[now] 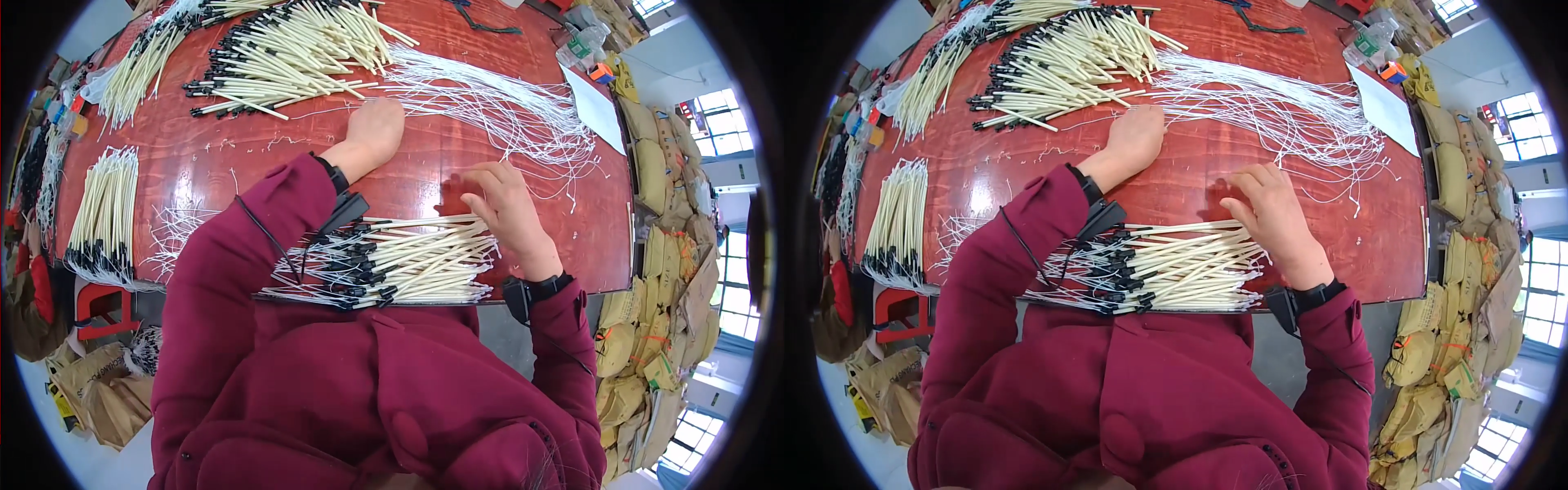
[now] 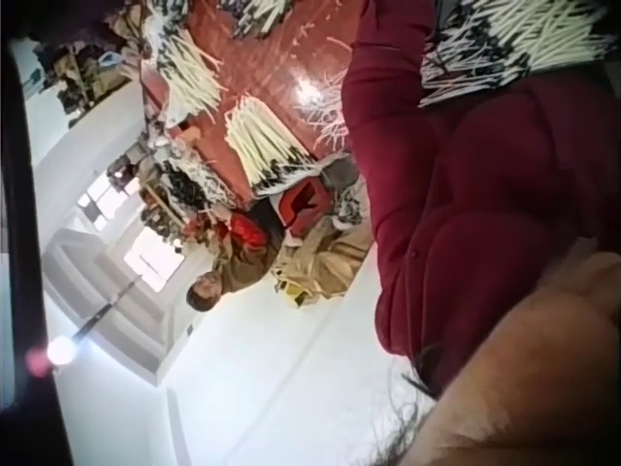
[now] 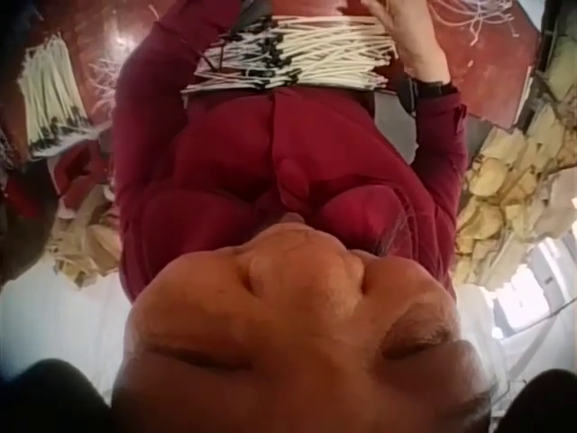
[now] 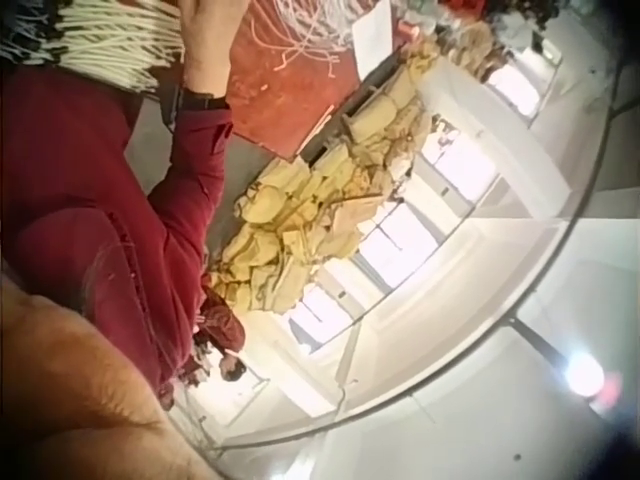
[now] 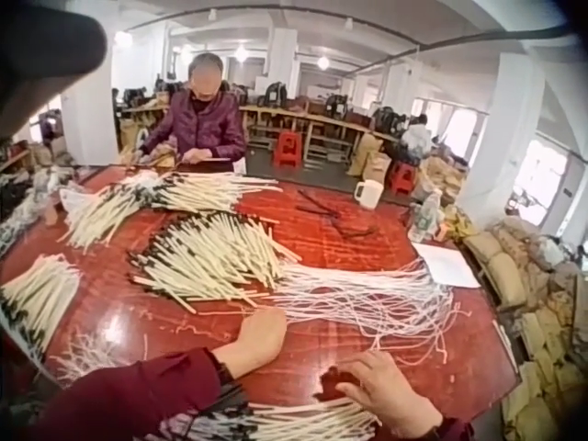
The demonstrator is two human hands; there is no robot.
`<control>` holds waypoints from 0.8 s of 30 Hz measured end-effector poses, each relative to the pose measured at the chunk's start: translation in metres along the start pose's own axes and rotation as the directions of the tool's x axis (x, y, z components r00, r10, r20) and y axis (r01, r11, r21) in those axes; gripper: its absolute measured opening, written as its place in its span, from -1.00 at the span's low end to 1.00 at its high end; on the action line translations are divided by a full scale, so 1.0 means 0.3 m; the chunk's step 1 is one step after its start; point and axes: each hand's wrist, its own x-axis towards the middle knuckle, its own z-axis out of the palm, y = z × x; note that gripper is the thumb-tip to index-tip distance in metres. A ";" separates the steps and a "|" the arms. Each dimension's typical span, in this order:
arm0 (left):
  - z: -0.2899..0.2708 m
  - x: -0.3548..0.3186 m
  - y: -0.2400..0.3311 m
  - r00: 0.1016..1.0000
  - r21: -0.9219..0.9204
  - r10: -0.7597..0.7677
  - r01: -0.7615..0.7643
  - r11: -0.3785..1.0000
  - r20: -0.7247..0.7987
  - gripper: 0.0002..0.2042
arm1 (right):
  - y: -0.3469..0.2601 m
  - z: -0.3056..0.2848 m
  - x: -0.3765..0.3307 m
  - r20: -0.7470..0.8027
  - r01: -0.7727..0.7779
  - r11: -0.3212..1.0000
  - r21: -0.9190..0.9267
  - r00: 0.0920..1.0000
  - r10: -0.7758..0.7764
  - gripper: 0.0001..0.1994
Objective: Sort and group small white sticks with attached strings on a manufacturing table.
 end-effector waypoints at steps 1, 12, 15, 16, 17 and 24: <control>0.003 0.001 -0.005 0.997 -0.014 0.052 -0.051 0.999 0.058 -0.77 | 0.024 0.003 -0.013 -0.002 -0.019 1.000 -0.006 1.000 0.019 -0.73; -0.260 -0.385 -0.146 0.889 -0.218 0.343 -0.286 0.933 0.303 -0.86 | 0.060 0.045 0.014 -0.004 -0.041 0.998 -0.049 0.999 0.041 -0.61; -0.284 -0.439 -0.201 0.883 -0.135 0.289 -0.256 0.957 0.369 -0.85 | 0.056 0.060 0.038 -0.061 -0.018 0.998 -0.064 0.998 0.014 -0.52; -0.285 -0.448 -0.206 0.886 -0.136 0.287 -0.255 0.957 0.365 -0.85 | 0.057 0.068 0.054 -0.060 -0.014 0.998 -0.067 0.998 0.010 -0.52; -0.291 -0.455 -0.208 0.885 -0.122 0.282 -0.254 0.959 0.371 -0.86 | 0.059 0.079 0.075 -0.063 0.010 0.996 -0.087 0.998 -0.015 -0.49; -0.313 -0.480 -0.217 0.885 -0.104 0.267 -0.246 0.964 0.381 -0.85 | -0.001 0.183 0.179 0.029 0.099 0.976 -0.192 0.995 -0.095 -0.39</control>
